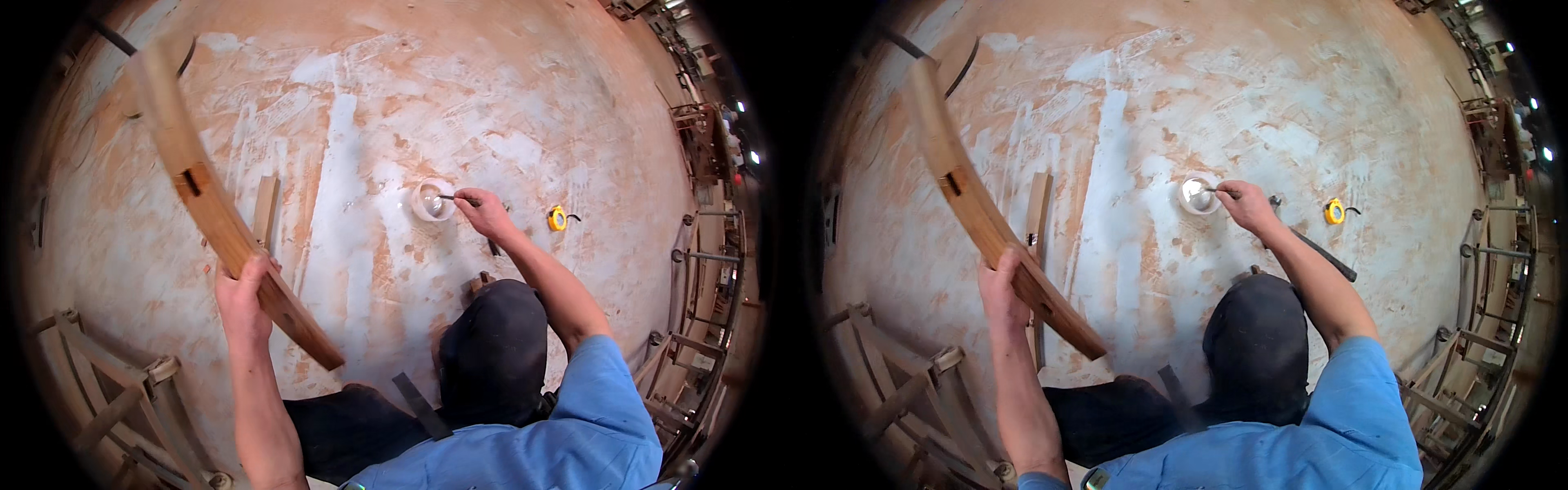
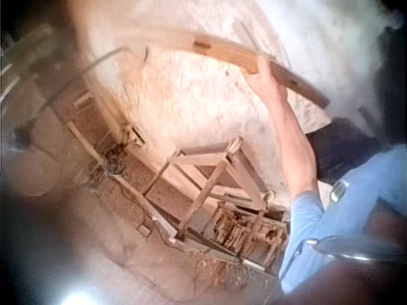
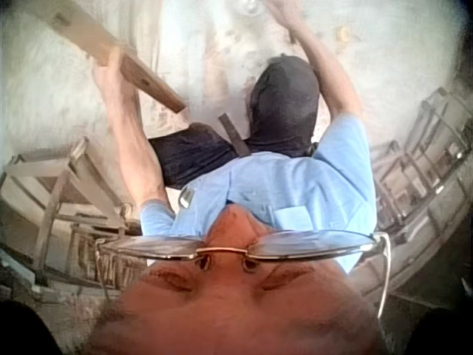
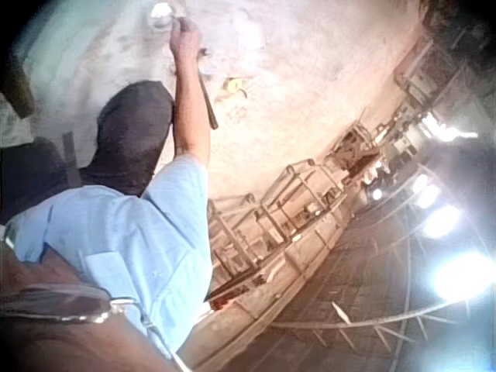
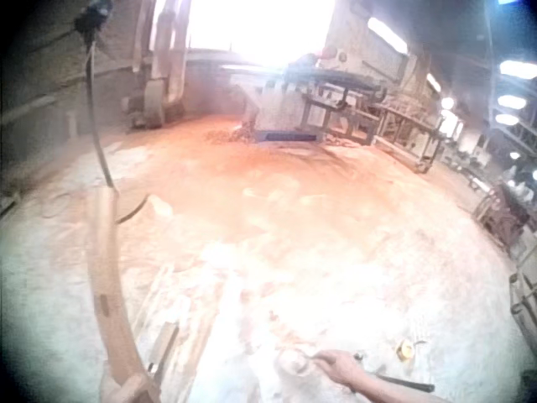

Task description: The person assembles a wooden frame by applying glue to mortise joints and tapping pieces together with a hammer. They then measure the assembled frame with a tape measure to verify dimensions.

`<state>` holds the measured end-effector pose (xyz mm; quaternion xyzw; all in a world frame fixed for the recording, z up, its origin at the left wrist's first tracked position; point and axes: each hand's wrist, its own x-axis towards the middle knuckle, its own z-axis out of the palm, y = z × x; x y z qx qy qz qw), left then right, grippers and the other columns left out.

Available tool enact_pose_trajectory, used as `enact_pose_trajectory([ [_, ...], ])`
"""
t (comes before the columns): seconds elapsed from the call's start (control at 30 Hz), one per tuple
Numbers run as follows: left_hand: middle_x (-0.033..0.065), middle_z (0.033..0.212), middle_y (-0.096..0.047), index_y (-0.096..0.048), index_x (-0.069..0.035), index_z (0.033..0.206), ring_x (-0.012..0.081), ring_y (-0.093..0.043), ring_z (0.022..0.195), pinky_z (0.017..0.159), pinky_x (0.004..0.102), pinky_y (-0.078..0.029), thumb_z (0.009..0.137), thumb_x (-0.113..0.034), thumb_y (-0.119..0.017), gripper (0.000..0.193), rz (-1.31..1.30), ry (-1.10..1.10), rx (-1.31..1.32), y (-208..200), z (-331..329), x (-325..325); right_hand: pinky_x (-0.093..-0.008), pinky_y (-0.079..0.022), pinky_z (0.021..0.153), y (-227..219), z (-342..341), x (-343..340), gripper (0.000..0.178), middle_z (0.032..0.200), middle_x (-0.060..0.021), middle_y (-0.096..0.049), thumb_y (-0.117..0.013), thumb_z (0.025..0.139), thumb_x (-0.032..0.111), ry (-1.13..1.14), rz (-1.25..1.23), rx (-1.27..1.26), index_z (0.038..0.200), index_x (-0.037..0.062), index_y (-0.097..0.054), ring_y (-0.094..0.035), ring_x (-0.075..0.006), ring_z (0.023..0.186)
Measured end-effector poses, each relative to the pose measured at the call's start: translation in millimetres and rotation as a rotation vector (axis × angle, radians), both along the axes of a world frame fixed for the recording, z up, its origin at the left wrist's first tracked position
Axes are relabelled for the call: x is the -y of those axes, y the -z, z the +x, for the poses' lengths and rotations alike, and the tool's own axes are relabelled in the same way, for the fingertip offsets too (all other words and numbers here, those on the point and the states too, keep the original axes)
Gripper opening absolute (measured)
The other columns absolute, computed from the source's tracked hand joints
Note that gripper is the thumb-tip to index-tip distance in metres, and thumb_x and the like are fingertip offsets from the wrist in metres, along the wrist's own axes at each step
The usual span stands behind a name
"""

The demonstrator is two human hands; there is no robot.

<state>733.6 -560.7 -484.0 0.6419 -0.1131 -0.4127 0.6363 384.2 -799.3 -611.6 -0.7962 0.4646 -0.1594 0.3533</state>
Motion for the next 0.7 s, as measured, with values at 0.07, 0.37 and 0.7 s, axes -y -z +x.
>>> enact_pose_trajectory([
  [0.07,0.0116,0.091,-0.061,-0.050,0.000,0.110,0.0238,-0.063,0.080,0.074,0.0400,-0.054,0.088,-0.015,-0.063,0.030,-0.070,-0.136,-0.077,-1.8,1.1,1.6,-0.0321,-0.051,0.069,7.0,-3.6,-1.7,0.026,0.081,-0.0101,-0.068,-0.062,0.090,0.025,0.014,0.098,-0.132,0.099,0.0013,-0.068,-0.063,-0.0173,0.072],
  [0.37,0.0094,0.099,-0.060,-0.051,-0.003,0.111,0.0255,-0.061,0.093,0.084,0.0461,-0.053,0.092,-0.020,-0.063,0.027,-0.182,-0.424,-0.183,1.6,29.0,-6.7,-0.0257,-0.045,0.047,17.2,11.9,-0.9,0.025,0.078,-0.0039,-0.065,-0.058,0.093,0.027,0.455,0.706,0.300,0.101,0.0033,-0.064,-0.058,-0.0103,0.061],
  [0.7,0.0127,0.103,-0.057,-0.046,-0.001,0.113,0.0266,-0.060,0.092,0.081,0.0458,-0.055,0.090,-0.012,-0.056,0.028,-0.162,-0.374,-0.182,9.8,22.0,3.2,-0.0263,-0.045,0.051,-42.3,-31.7,7.7,0.019,0.078,-0.0052,-0.062,-0.057,0.096,0.025,0.583,0.993,0.785,0.105,0.0090,-0.057,-0.060,-0.0146,0.067],
])
